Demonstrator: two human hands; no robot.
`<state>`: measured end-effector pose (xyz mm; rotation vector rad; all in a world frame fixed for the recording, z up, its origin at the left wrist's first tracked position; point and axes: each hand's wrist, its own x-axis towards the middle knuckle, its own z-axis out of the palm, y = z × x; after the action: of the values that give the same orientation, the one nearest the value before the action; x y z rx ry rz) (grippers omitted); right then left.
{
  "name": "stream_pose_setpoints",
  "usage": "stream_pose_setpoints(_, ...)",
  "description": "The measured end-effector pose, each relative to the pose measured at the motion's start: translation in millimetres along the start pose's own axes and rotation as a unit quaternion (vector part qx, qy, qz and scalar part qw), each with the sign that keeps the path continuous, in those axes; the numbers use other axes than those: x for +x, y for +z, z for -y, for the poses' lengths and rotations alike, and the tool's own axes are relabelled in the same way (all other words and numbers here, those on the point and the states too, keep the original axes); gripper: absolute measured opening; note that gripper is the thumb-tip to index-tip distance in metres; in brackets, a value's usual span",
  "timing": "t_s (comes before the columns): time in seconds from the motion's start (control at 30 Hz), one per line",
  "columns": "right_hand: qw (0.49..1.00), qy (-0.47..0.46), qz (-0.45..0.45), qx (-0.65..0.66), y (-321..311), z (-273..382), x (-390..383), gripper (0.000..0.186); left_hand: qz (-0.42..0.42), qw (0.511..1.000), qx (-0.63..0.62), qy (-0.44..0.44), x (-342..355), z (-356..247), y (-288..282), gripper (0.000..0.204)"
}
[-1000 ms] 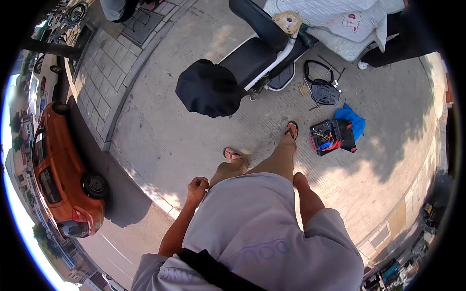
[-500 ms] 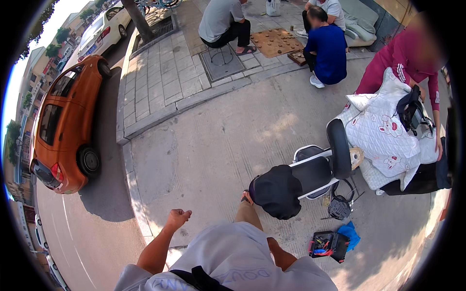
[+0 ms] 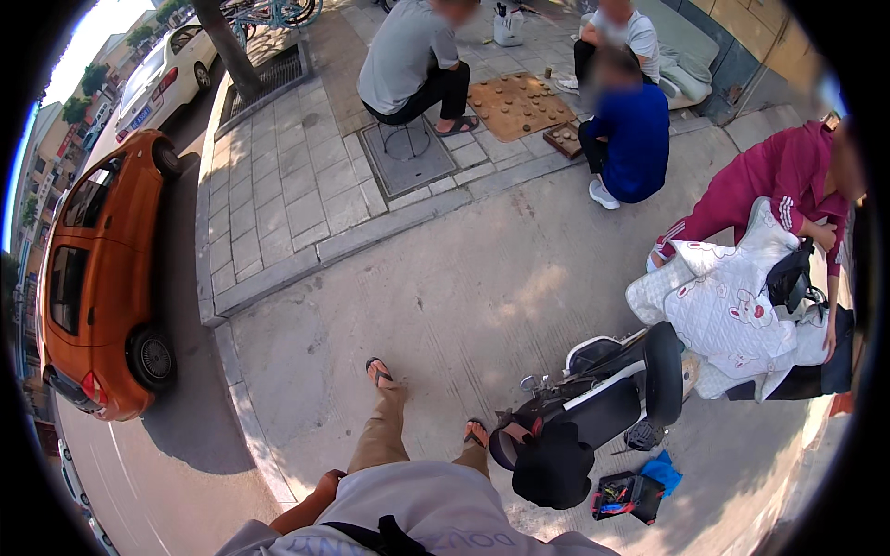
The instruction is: The person repairs a scooter by removing the seat cover and using pliers to adjust components underneath. They then place a black plastic cover onto the scooter's frame and secure it.
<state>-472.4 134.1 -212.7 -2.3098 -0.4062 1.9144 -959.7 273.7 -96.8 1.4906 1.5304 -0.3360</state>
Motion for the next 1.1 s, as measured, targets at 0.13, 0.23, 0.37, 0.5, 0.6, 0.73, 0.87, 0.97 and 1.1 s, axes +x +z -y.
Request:
stream_pose_setpoints(0.13,0.999,0.04,-0.036,0.008,-4,93,17,0.036,-0.023,0.999,0.009,-0.028,95,3,-64,0.034)
stream_pose_setpoints(0.23,0.996,0.064,-0.066,0.019,-13,173,25,0.037,-0.027,0.981,-0.14,-0.134,111,-64,-179,0.032)
stream_pose_setpoints(0.37,0.993,0.051,-0.092,0.047,-26,297,33,0.038,-0.036,0.961,-0.203,-0.181,201,-66,-302,0.03)
stream_pose_setpoints(0.5,0.992,0.033,-0.105,0.057,-46,417,53,0.039,-0.036,0.957,-0.215,-0.192,319,-101,-405,0.027)
stream_pose_setpoints(0.6,0.995,0.045,-0.083,0.026,-50,510,86,0.039,-0.048,0.964,-0.212,-0.152,406,-152,-492,0.035)
stream_pose_setpoints(0.73,0.994,0.089,-0.026,-0.063,-57,631,147,0.04,-0.11,0.971,-0.205,-0.054,514,-198,-595,0.034)
stream_pose_setpoints(0.87,0.949,0.005,0.03,-0.314,-94,790,227,0.041,-0.108,0.925,-0.323,-0.169,536,-264,-709,0.037)
stream_pose_setpoints(0.97,0.959,-0.174,-0.15,-0.168,-153,986,256,0.031,-0.06,0.901,-0.33,-0.275,527,-259,-736,0.032)
stream_pose_setpoints(1.1,0.965,-0.243,-0.084,0.047,-194,1252,222,0.037,-0.079,0.972,-0.164,-0.15,552,-227,-774,0.025)
